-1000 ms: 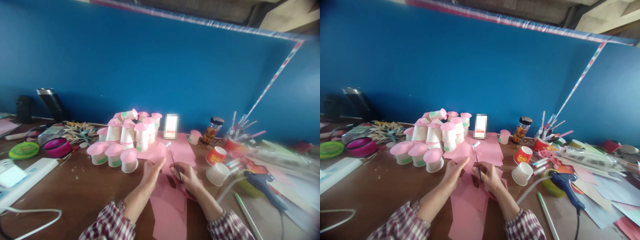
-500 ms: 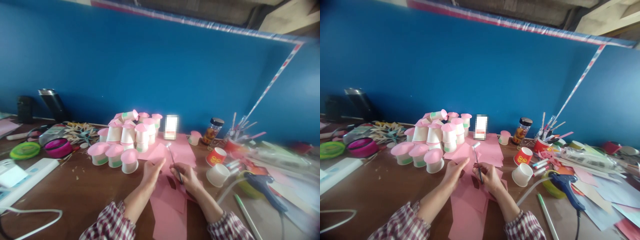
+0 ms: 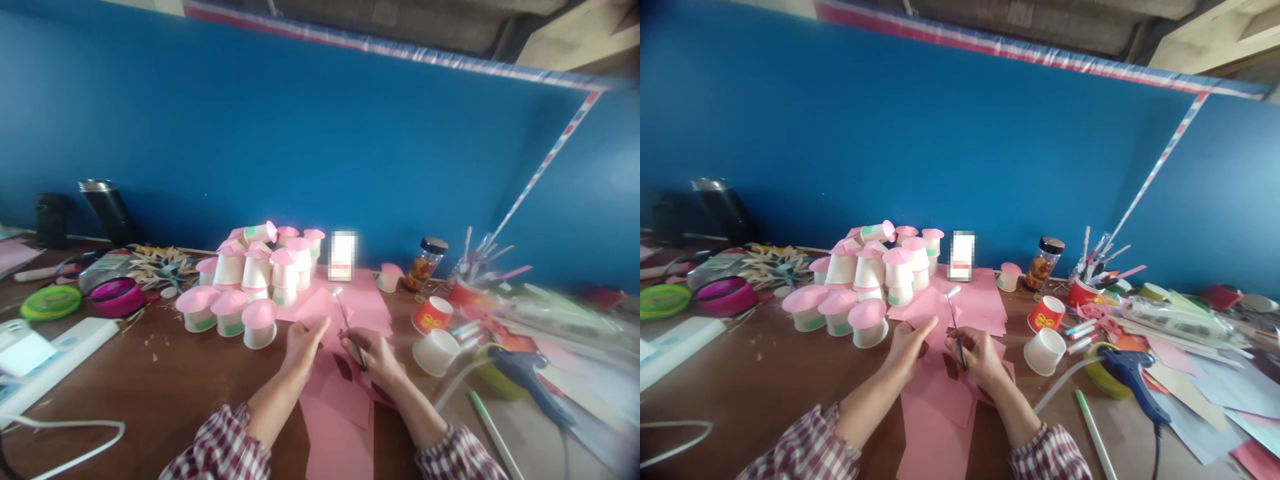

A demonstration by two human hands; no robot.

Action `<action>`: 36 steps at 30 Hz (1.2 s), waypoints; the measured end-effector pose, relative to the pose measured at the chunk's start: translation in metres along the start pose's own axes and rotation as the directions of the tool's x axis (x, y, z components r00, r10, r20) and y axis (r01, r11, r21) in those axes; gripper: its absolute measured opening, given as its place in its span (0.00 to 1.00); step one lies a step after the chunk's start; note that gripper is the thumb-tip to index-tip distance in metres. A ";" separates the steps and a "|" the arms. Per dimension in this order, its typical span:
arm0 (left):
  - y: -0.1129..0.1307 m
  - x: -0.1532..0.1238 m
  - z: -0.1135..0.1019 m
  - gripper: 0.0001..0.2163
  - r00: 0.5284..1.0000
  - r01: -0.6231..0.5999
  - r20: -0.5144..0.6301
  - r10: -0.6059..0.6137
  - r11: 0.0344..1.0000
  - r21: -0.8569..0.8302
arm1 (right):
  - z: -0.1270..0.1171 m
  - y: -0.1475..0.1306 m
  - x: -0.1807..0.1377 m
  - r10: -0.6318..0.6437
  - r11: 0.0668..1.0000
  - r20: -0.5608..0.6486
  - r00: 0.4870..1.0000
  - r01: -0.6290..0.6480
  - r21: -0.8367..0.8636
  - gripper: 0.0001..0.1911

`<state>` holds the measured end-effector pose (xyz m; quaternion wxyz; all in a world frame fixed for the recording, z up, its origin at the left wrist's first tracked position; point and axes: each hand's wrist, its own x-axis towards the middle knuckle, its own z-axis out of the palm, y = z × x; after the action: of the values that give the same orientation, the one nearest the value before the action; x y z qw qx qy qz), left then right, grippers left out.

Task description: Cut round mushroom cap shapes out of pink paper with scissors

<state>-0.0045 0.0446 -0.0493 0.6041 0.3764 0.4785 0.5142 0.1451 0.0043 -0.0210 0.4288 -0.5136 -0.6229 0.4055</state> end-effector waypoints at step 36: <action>0.006 -0.003 0.000 0.18 0.998 -0.058 0.011 0.057 0.996 0.066 | 0.000 0.001 -0.001 0.036 0.997 0.010 0.999 -0.036 0.066 0.20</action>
<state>-0.0062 0.0432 -0.0432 0.5785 0.4119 0.4815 0.5135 0.1459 0.0036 -0.0223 0.4356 -0.5085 -0.6016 0.4357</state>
